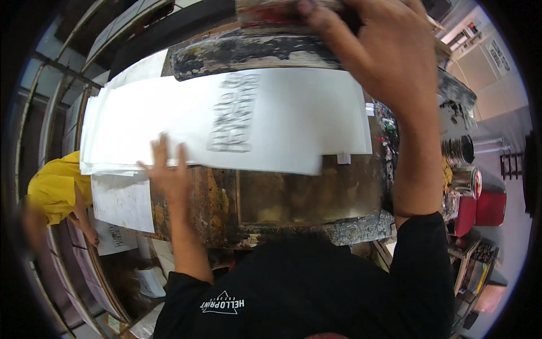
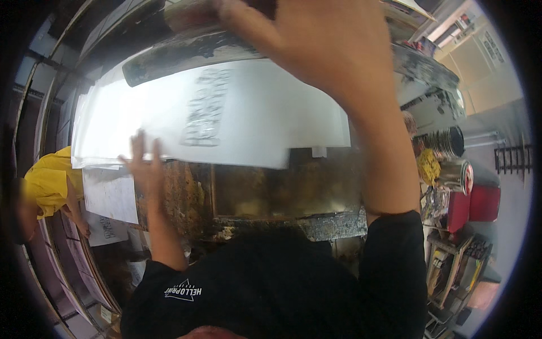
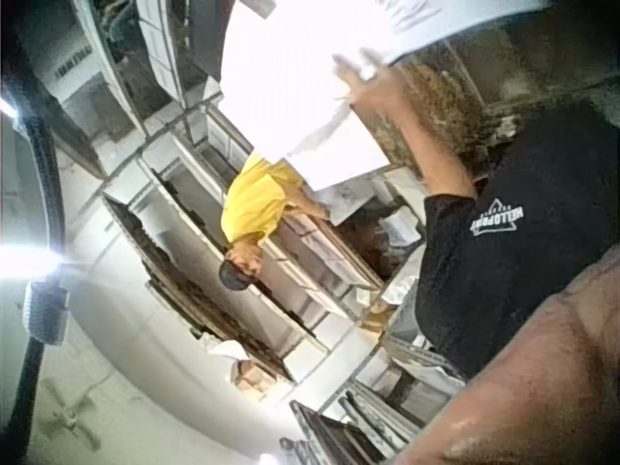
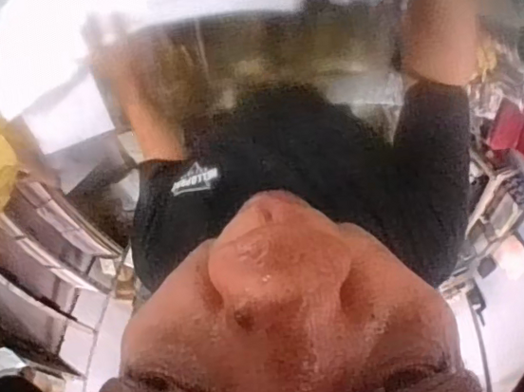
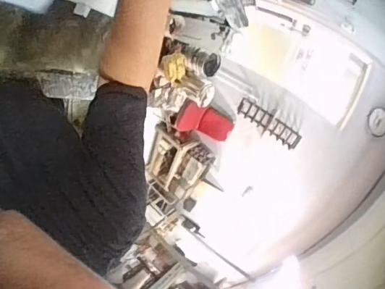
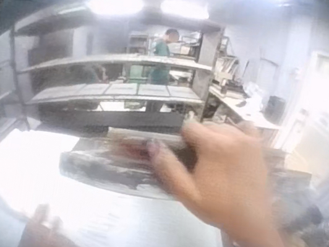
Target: The person performs screen printing by placing sheets under a printing frame, applying ink using a squeegee, and lifting the frame to reveal the printed design. Another person removes the printed sheets while the recorder continues the repetitive process.
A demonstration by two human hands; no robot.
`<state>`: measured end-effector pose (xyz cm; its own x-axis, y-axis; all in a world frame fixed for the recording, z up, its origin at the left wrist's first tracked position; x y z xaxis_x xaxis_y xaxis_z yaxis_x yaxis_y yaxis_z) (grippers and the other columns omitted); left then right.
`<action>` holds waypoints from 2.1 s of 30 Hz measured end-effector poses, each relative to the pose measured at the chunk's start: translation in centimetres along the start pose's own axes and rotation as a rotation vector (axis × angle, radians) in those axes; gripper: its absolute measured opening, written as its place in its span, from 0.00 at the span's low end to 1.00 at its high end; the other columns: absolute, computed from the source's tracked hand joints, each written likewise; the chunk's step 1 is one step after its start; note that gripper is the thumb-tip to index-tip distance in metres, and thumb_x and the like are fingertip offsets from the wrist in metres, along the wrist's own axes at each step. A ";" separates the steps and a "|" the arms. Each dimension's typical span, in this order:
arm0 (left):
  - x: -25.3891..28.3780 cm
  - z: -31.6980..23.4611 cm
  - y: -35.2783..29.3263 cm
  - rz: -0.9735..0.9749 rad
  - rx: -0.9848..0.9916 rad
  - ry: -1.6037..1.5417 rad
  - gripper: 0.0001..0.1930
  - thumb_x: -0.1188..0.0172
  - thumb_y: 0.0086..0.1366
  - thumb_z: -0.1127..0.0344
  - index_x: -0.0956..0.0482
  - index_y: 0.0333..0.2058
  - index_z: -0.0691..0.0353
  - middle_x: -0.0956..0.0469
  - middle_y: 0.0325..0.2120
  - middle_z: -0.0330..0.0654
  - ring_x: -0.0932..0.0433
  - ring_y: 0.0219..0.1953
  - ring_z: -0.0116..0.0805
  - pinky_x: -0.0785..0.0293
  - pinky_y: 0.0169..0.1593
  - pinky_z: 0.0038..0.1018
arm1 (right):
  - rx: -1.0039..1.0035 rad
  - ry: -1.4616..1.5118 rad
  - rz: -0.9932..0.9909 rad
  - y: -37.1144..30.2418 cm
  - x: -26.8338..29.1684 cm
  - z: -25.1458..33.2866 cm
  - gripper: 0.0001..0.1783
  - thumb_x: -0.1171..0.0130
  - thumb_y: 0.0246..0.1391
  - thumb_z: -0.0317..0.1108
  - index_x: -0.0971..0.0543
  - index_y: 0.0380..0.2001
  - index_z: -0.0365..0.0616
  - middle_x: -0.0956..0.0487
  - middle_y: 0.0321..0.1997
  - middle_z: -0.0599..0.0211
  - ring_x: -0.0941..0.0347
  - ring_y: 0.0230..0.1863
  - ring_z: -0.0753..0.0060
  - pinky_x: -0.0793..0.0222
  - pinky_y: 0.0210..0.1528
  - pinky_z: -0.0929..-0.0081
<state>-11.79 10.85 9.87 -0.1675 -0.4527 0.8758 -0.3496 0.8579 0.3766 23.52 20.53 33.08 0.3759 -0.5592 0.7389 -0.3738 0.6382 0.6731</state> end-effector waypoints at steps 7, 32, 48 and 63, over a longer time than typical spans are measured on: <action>-8.8 -17.4 -5.9 0.417 -0.551 -0.285 0.33 0.45 0.78 0.46 0.33 0.75 0.53 0.42 0.78 0.58 0.47 0.80 0.58 0.61 0.79 0.69 | -0.003 -0.049 0.051 -0.1 0.7 -0.7 0.34 0.48 0.70 0.64 0.19 0.24 0.46 0.21 0.21 0.64 0.27 0.26 0.67 0.37 0.49 0.58; -18.1 -28.6 -12.5 0.337 -0.763 -0.300 0.29 0.52 0.81 0.50 0.31 0.74 0.55 0.36 0.75 0.52 0.44 0.78 0.63 0.58 0.79 0.67 | -0.247 0.018 0.178 3.3 2.6 -0.4 0.33 0.51 0.72 0.63 0.21 0.23 0.47 0.23 0.19 0.68 0.31 0.21 0.72 0.29 0.46 0.59; -7.3 -7.8 -10.4 0.265 -0.267 -0.363 0.62 0.13 0.35 0.35 0.23 0.67 0.67 0.22 0.39 0.45 0.22 0.44 0.45 0.26 0.51 0.42 | -0.033 0.210 0.587 -25.5 -12.7 4.0 0.25 0.26 0.54 0.44 0.18 0.54 0.53 0.20 0.50 0.64 0.26 0.54 0.55 0.32 0.61 0.51; -8.7 -6.6 -11.0 0.228 -0.330 -0.411 0.67 0.20 0.37 0.26 0.26 0.70 0.70 0.25 0.30 0.40 0.30 0.33 0.39 0.35 0.42 0.38 | 0.104 0.154 0.511 -2.6 -34.5 -14.4 0.26 0.41 0.67 0.63 0.16 0.47 0.52 0.15 0.41 0.58 0.16 0.46 0.46 0.21 0.47 0.45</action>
<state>-0.36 6.91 0.14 -0.5725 -0.2484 0.7813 0.0320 0.9455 0.3241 23.69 45.80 5.40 0.2412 -0.1023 0.9651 -0.6204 0.7484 0.2344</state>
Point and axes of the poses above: each hand's wrist, its own y-axis towards the middle knuckle, its own x-axis out of the back of the hand, z = x × y, the point moved 7 cm from there along y, towards the middle knuckle
